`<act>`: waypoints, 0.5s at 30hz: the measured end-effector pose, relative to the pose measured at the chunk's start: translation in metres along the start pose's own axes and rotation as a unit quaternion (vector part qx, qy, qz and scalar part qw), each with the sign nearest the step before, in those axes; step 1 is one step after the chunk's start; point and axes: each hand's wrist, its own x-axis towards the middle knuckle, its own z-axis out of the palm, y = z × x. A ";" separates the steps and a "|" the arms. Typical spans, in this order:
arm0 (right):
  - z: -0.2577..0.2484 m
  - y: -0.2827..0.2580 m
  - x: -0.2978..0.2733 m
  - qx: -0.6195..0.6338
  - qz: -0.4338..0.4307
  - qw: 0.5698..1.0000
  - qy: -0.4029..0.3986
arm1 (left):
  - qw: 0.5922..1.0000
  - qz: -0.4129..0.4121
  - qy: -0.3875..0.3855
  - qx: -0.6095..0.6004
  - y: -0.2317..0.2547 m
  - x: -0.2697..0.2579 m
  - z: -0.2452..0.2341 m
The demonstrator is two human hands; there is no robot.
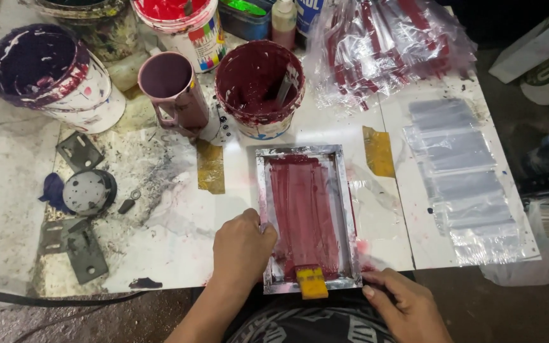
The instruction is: The person smooths a plastic sheet on a table, then pours red paint from a bucket into a rectangular metal tray. They use a yellow squeegee to spread the paint evenly across the tray's surface.
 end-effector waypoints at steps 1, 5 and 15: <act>0.000 0.000 0.000 0.000 0.000 1.000 0.000 | 1.000 0.000 0.000 0.000 0.000 0.001 0.001; 0.000 0.005 0.001 -0.002 -0.028 1.000 0.001 | 1.000 0.013 0.004 0.007 0.000 0.002 0.003; 0.006 0.008 0.001 0.018 -0.019 1.000 -0.008 | 1.000 -0.007 -0.003 0.026 -0.003 0.003 -0.003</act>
